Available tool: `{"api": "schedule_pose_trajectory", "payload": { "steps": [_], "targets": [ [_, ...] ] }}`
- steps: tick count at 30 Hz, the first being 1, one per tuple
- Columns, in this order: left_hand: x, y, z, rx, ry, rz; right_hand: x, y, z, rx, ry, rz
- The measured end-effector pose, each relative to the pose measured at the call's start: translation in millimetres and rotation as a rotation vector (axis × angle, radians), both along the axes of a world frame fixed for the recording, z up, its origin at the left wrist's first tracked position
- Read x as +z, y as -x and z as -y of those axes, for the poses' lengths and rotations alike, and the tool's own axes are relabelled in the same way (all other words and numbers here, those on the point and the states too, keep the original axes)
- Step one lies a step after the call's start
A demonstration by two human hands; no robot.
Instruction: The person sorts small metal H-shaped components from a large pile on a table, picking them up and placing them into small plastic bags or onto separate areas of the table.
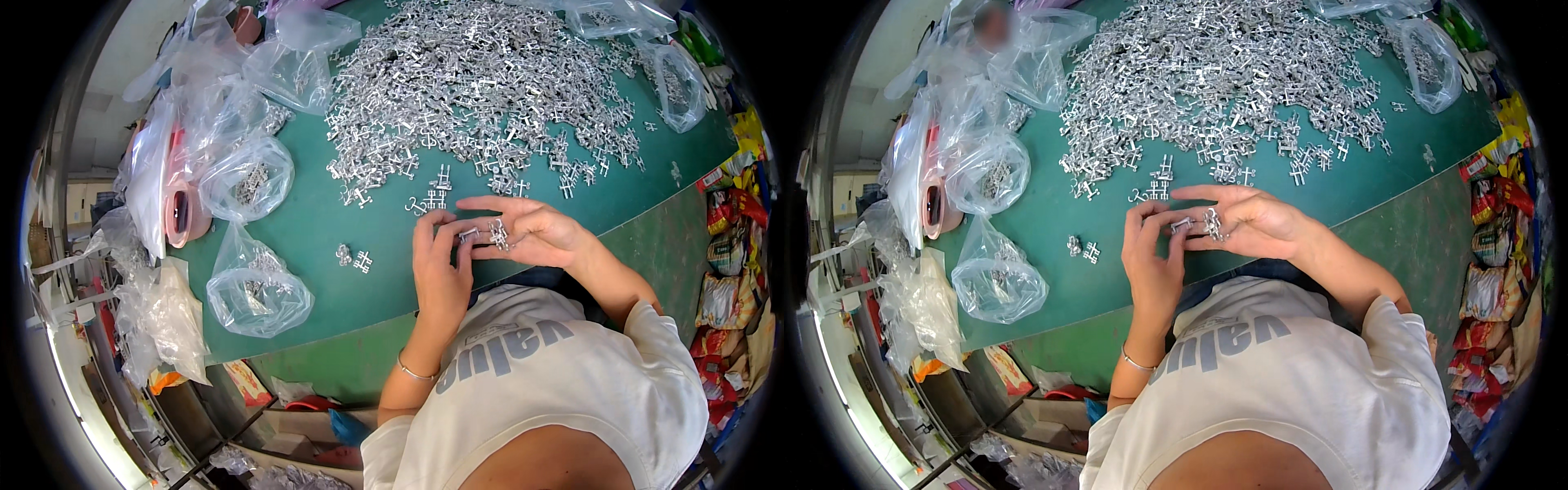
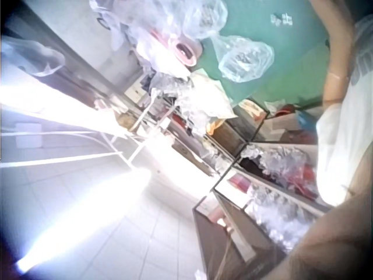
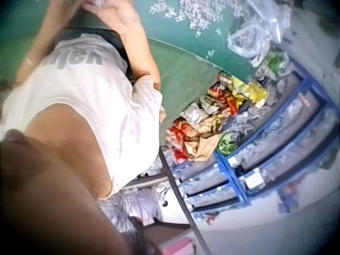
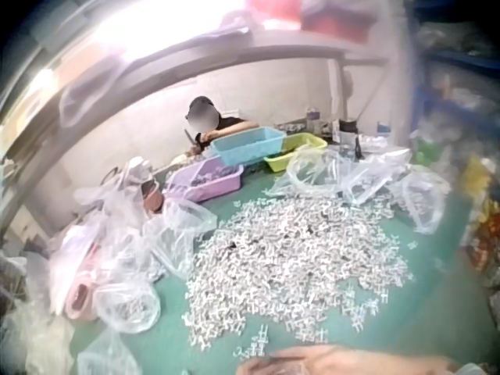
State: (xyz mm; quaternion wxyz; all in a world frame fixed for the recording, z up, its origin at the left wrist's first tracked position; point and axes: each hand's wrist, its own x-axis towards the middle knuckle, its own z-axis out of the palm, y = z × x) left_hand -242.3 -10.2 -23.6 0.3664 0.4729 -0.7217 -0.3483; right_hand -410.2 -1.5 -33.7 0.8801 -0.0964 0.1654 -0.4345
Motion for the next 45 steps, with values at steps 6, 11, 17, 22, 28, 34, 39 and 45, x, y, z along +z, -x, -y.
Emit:
{"api": "schedule_pose_trajectory", "payload": {
  "steps": [6, 11, 17, 22, 28, 34, 39, 45],
  "targets": [
    [-7.4, -7.9, -0.8, 0.162, -0.386, -0.605, 5.1, -3.8, 2.7, -0.019, 0.04, -0.214],
    [-9.4, -40.4, -6.9, 0.204, -0.643, -0.856, -11.5, 1.1, 0.4, -0.077, -0.101, -0.357],
    [-22.8, -72.9, -46.3, 0.338, -0.592, -0.785, 19.4, -34.9, 13.7, 0.1, -0.114, -0.312],
    [-31.2, -94.7, -60.5, 0.437, -0.577, -0.863, 36.5, -114.3, 45.4, 0.36, -0.004, -0.381],
    [-31.8, -111.2, -70.3, 0.549, -0.523, -0.937, 47.5, -172.0, 55.9, 0.501, -0.002, -0.406],
    [-40.1, -113.7, -75.1, 0.55, -0.506, -0.98, 38.3, -175.9, 50.7, 0.559, -0.068, -0.433],
    [-42.4, -114.2, -75.3, 0.527, -0.49, -0.994, 46.4, -212.0, 53.0, 0.523, 0.065, -0.498],
    [-32.4, -114.2, -74.2, 0.503, -0.527, -0.937, 64.0, -274.1, 102.3, 0.497, 0.55, -0.698]
  ]
}}
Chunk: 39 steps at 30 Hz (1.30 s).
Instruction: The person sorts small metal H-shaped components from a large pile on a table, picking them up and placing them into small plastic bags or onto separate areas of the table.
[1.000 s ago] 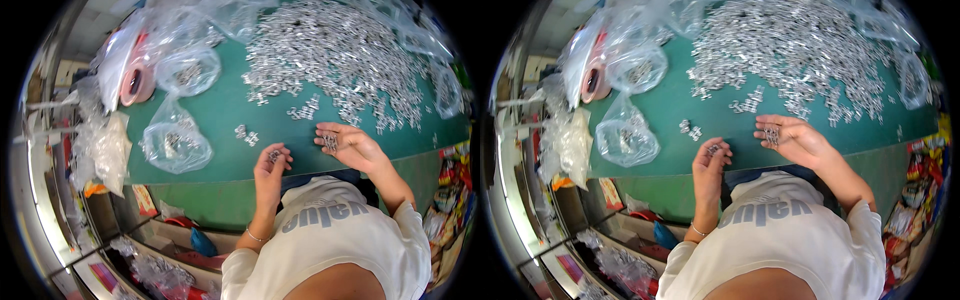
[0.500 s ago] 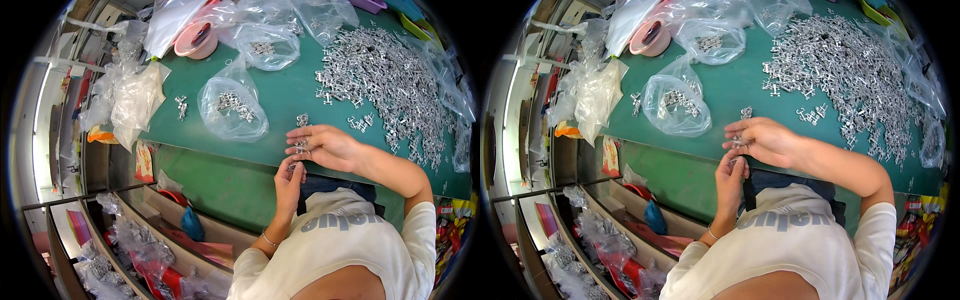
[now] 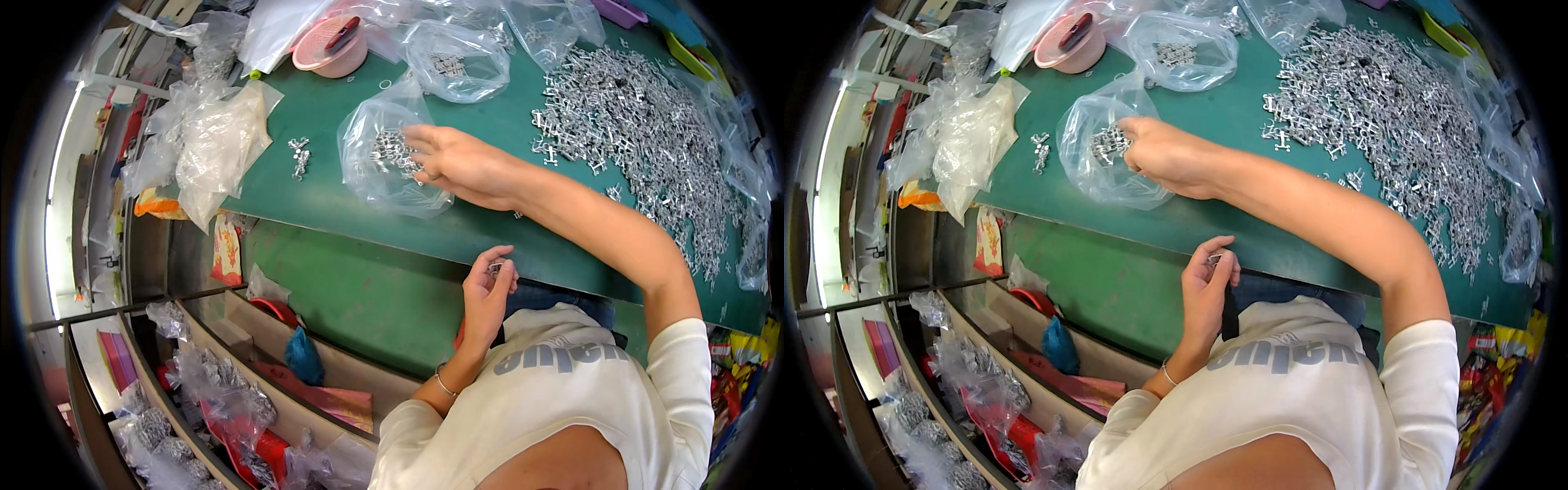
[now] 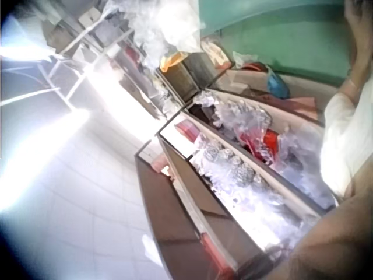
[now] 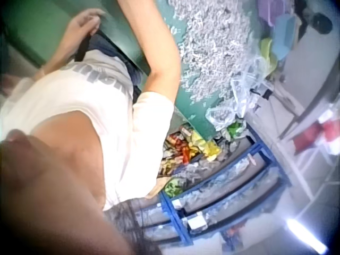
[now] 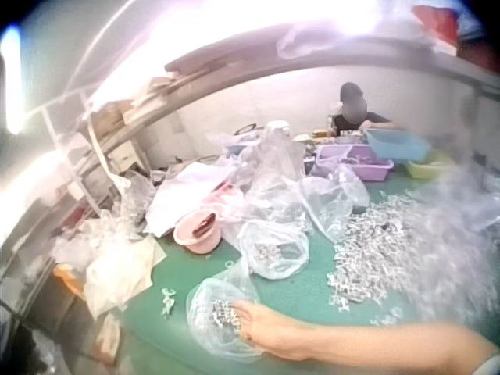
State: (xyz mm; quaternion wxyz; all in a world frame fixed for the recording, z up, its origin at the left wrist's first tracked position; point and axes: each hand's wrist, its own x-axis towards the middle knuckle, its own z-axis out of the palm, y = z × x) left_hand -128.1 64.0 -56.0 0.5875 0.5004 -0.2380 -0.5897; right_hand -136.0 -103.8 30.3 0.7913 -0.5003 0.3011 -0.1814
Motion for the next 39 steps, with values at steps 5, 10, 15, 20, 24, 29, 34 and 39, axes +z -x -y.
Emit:
{"api": "schedule_pose_trajectory", "payload": {
  "steps": [5, 10, 15, 20, 24, 29, 34, 39],
  "targets": [
    [-8.0, -7.7, -3.3, 0.008, 0.017, 0.003, -11.1, 64.9, 4.3, 0.18, 0.341, -0.257],
    [-3.3, -9.6, 1.8, -0.001, 0.005, 0.05, -50.3, 104.0, -26.7, 0.106, 1.269, -0.581],
    [-6.5, -13.0, 4.5, 0.045, 0.104, 0.144, -80.0, 112.4, -31.3, -0.01, 1.268, -0.481],
    [-3.6, -19.0, 9.5, 0.083, 0.135, 0.304, -73.2, 115.6, -23.1, -0.278, 1.055, -0.446],
    [-1.6, -22.4, 12.9, 0.091, 0.029, 0.212, -70.6, 128.7, -22.6, -0.384, 0.604, -0.295],
    [-3.7, -12.3, 19.0, 0.024, 0.123, 0.239, -67.4, 150.4, -43.3, -0.375, 0.349, -0.095],
    [-0.2, 7.4, 40.0, -0.146, 0.09, 0.126, -60.7, 155.8, -74.8, -0.377, 0.4, -0.148],
    [4.5, 17.6, 51.4, -0.224, 0.048, 0.004, -61.1, 168.1, -78.2, -0.407, 0.788, -0.258]
  ]
}}
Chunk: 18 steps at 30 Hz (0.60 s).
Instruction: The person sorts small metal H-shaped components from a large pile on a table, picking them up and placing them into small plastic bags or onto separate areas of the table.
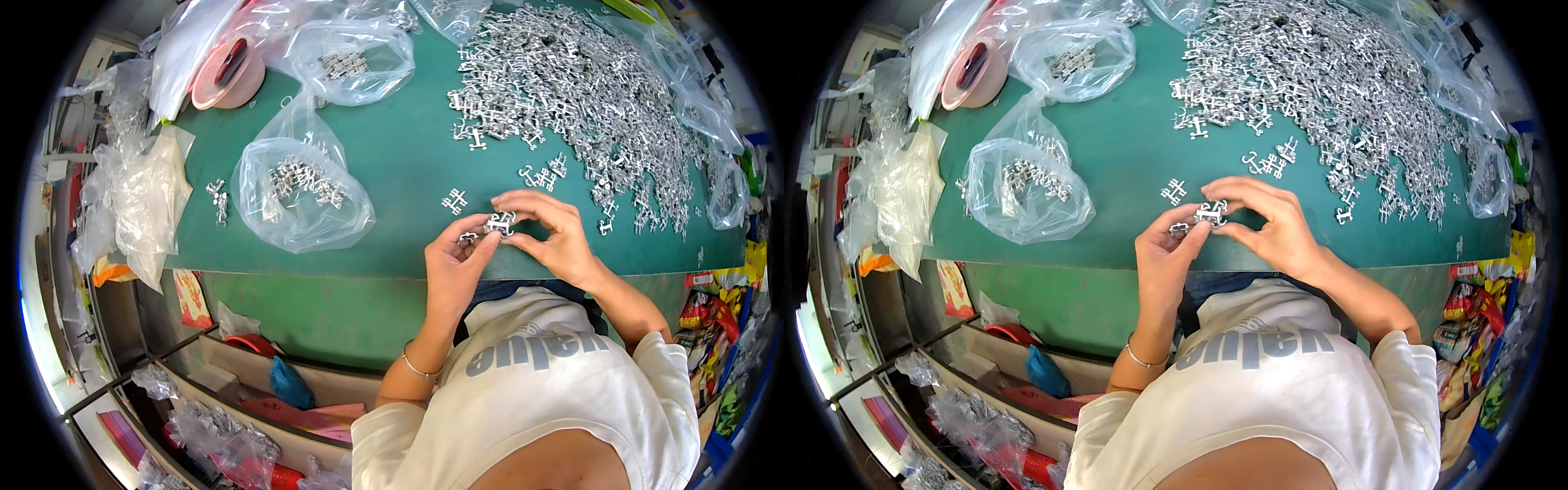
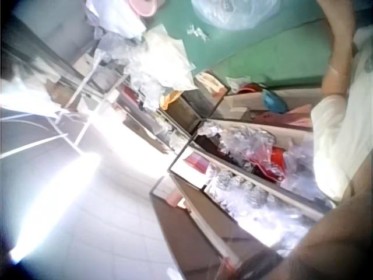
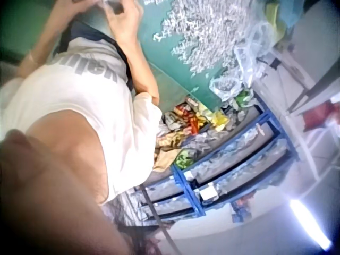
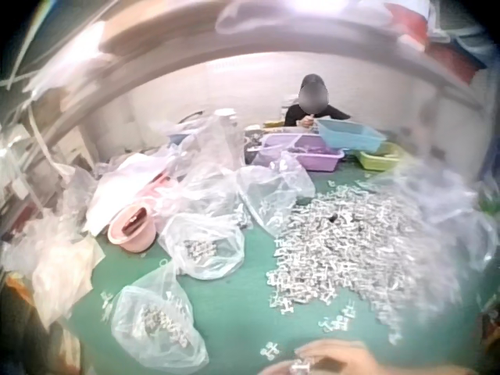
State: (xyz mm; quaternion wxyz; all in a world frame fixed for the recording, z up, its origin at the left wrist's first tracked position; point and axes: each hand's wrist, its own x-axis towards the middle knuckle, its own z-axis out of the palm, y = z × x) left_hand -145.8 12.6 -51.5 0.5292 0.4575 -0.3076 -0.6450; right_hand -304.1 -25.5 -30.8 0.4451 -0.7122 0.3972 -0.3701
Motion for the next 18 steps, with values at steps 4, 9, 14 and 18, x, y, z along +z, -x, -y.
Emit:
{"api": "schedule_pose_trajectory", "payload": {
  "steps": [4, 9, 14, 18],
  "targets": [
    [1.9, 10.0, -2.9, 0.06, 0.046, 0.021, 4.0, 2.9, -3.3, -0.039, 0.053, -0.011],
    [4.5, 18.0, -4.9, 0.107, 0.092, 0.117, -6.3, 8.3, -7.0, -0.038, -0.455, 0.485],
    [5.2, 17.8, -5.1, -0.011, 0.177, 0.285, 3.7, 19.5, -8.3, 0.003, -0.639, 0.307],
    [4.1, 23.9, -6.8, 0.078, 0.194, 0.312, -4.9, 23.2, -5.3, 0.013, -0.793, 0.483]
  ]
}}
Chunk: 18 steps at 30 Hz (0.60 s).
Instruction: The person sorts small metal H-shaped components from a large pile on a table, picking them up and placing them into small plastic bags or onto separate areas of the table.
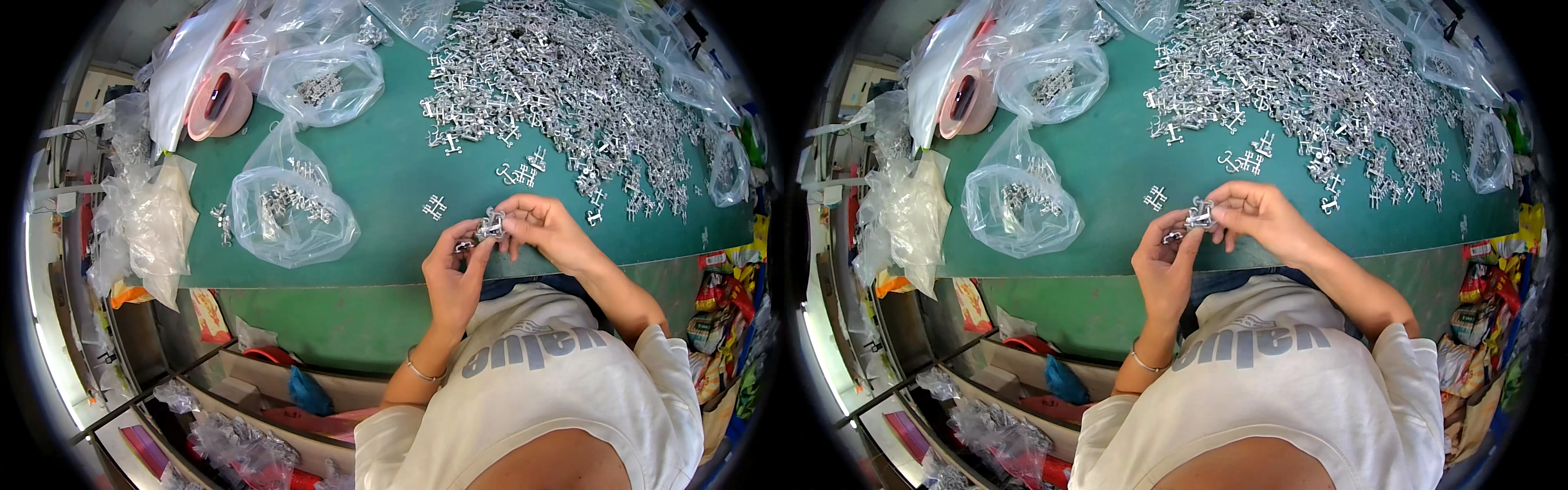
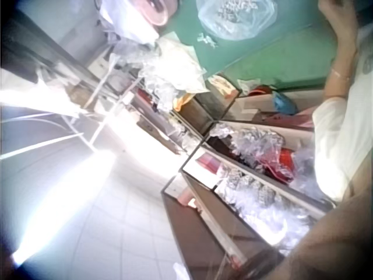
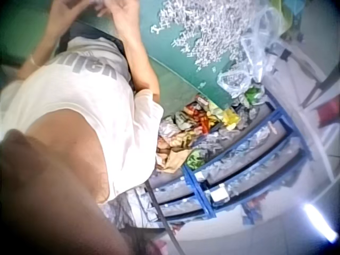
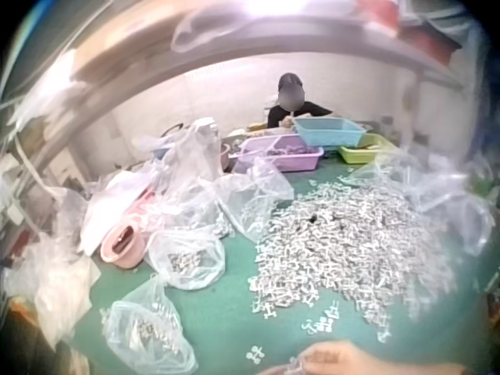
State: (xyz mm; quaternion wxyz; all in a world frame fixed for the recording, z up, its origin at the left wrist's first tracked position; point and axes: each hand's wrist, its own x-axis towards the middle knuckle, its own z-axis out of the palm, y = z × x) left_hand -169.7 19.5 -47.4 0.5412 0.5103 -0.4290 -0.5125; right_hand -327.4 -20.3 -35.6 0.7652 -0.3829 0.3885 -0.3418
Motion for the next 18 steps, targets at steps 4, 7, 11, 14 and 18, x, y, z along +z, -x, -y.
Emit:
{"api": "schedule_pose_trajectory", "payload": {
  "steps": [4, 7, 11, 14, 18],
  "targets": [
    [-3.6, -0.1, -2.0, 0.027, 0.074, 0.129, 10.4, -9.6, -8.1, -0.188, 0.635, -0.371],
    [-0.5, -2.2, -3.2, 0.01, 0.083, 0.208, 10.6, -4.2, -3.7, -0.038, 0.965, -0.545],
    [5.0, -3.8, -0.6, 0.016, 0.203, 0.311, 16.4, -4.3, -3.1, 0.02, 0.541, -0.354],
    [-0.4, -3.9, -0.2, 0.017, 0.189, 0.293, 15.9, -4.0, -2.0, 0.056, 0.472, -0.3],
    [1.4, -4.1, 1.0, 0.004, 0.233, 0.303, 9.2, -9.7, -5.3, -0.011, 0.143, -0.027]
  ]
}}
